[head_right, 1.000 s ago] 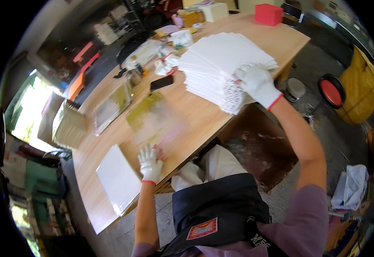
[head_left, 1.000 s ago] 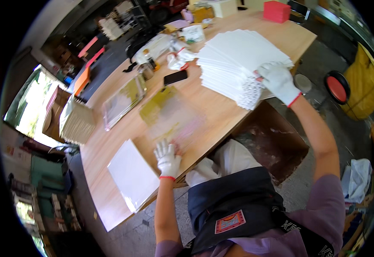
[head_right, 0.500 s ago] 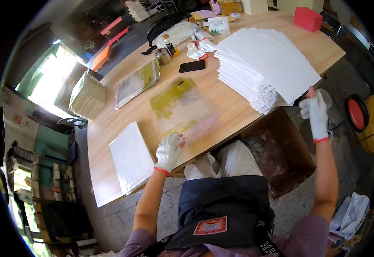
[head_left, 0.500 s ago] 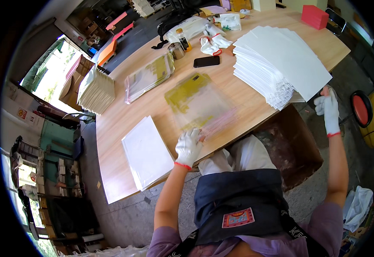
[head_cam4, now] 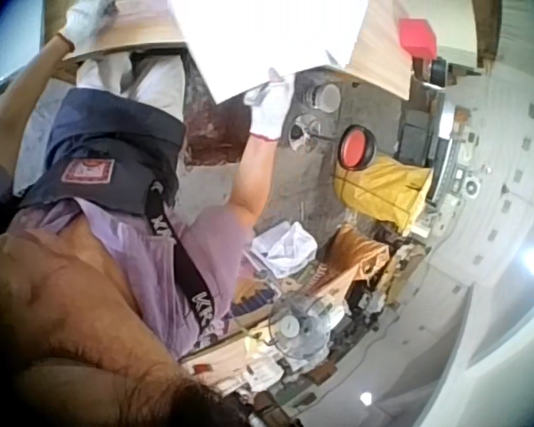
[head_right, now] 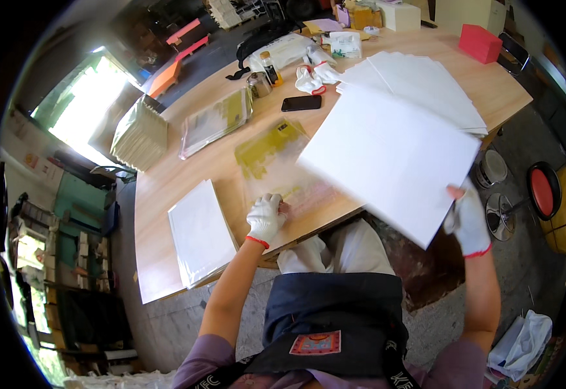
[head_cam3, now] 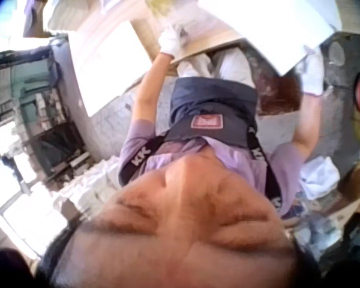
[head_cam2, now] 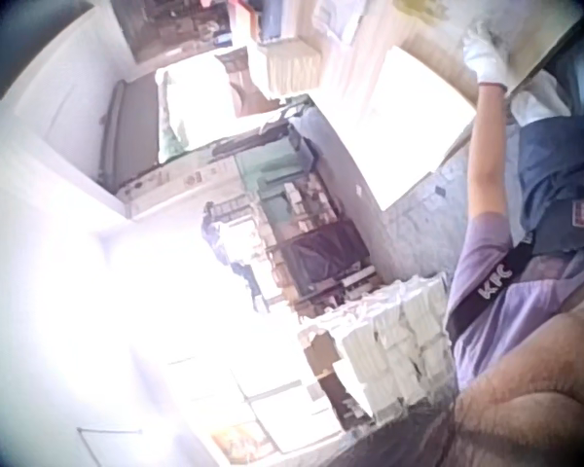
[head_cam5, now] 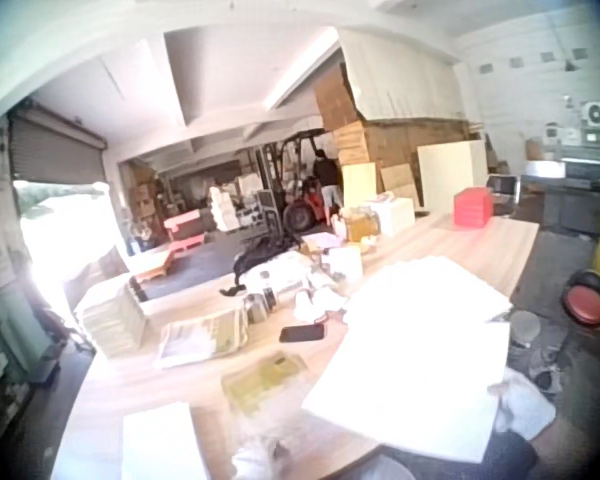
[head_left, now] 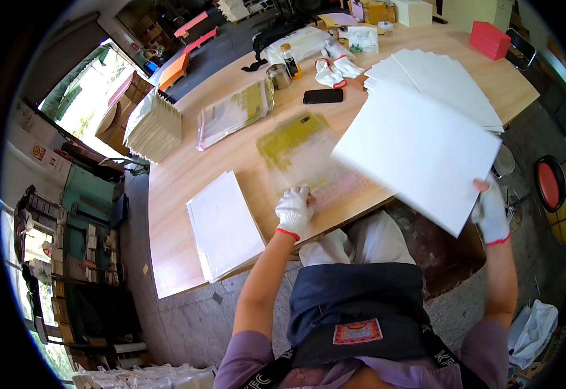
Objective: The person repeatedly picks up a white sheet of paper from a stack on the right side of the table and places it into a clear plastic sleeve. The person then places the sleeved paper onto a growing stack on the left side of the table. This process is repeated continuously throughout the clip.
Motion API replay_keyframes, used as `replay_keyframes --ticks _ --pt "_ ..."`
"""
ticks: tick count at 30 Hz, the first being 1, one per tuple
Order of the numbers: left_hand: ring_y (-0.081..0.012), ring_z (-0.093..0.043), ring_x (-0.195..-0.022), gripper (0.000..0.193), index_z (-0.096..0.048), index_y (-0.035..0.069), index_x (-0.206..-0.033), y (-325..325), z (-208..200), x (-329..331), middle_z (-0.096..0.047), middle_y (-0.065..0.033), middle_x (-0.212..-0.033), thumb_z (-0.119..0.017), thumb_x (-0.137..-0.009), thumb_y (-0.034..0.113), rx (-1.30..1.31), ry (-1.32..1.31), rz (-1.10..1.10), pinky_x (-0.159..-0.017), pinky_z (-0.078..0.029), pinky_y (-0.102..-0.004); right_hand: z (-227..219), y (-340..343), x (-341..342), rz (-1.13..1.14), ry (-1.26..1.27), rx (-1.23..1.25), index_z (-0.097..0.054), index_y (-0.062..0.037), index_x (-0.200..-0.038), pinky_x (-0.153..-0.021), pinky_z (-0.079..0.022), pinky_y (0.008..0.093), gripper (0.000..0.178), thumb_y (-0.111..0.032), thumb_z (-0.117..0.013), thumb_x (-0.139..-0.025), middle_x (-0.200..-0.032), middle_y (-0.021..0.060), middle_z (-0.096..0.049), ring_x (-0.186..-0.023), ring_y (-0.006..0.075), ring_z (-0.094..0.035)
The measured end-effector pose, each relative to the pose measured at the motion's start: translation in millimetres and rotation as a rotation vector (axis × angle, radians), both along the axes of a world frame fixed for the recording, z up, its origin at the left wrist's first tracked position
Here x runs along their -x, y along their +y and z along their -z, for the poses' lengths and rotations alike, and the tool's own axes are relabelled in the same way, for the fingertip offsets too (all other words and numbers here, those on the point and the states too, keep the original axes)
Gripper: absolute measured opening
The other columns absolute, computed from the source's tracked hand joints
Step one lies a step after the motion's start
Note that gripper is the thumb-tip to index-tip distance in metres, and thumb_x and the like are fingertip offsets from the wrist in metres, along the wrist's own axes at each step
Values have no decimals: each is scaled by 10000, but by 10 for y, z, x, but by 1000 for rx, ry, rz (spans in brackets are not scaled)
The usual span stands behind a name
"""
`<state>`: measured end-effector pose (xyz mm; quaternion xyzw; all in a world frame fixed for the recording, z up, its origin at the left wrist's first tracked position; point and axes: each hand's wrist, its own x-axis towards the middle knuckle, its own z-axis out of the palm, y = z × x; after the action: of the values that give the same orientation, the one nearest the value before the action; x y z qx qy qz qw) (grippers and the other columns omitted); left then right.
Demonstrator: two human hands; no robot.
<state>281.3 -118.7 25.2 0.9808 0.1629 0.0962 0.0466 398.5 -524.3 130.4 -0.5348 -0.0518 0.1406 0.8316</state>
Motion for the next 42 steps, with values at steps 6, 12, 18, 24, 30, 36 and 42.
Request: replay_keyframes --ticks 6,12,18,24,30,36,42 --pt "-313 -570 -874 210 -581 136 -885 61 155 63 -589 -92 -896 -617 -678 132 32 -120 34 -694 -494 -444 603 294 613 -321 323 12 -445 41 -1234 -725 -531 272 499 -159 -552 -789 -1023 120 -611 -854 163 -625" --pt "-317 -578 -830 150 -591 112 -855 61 151 65 -596 -92 -900 -592 -705 98 92 -234 45 -683 -491 -426 1279 322 684 -177 376 -184 -493 -8 -1161 -520 -499 250 397 -129 -573 -791 -905 66 -617 -647 125 -599" --pt "-306 -566 -703 223 -601 79 -890 172 66 -10 -594 -100 -888 -493 -740 -47 515 -367 224 -613 -460 -378 1805 366 794 -144 405 -189 -426 6 -1263 -879 -488 345 455 -104 -530 -834 -1182 138 -547 -1063 240 -564" --pt "-305 -567 -712 320 -609 81 -983 -39 -18 157 -575 -106 -886 -492 -731 -78 378 -458 175 -618 -458 -355 1147 725 1098 -159 512 -294 -503 -75 -984 -430 -432 195 146 -132 -558 -862 -707 25 -582 -480 87 -516" --pt "-234 -572 -969 513 -480 25 -1215 -567 398 66 -514 -108 -1177 -548 -725 -113 1225 -1227 -296 -779 -495 -314 1023 769 1306 -213 392 -192 -476 -58 -1037 -382 -350 246 203 -177 -533 -884 -734 42 -566 -464 117 -507" --pt "-271 -552 -1026 469 -439 38 -1258 -631 944 68 -526 -124 -1195 -379 -937 375 2140 -596 -350 -819 -500 -336 651 770 1420 -226 349 -72 -470 -62 -1088 -393 -382 201 271 -218 -543 -879 -720 33 -556 -482 78 -510" --pt "-275 -529 -1095 544 -424 22 -1279 -1020 1136 527 -512 -144 -1244 -334 -948 444 2457 -531 -295 -896 -475 -391 865 887 1353 -357 397 -27 -447 -34 -1136 -503 -514 294 274 -189 -513 -920 -812 77 -576 -600 165 -596"
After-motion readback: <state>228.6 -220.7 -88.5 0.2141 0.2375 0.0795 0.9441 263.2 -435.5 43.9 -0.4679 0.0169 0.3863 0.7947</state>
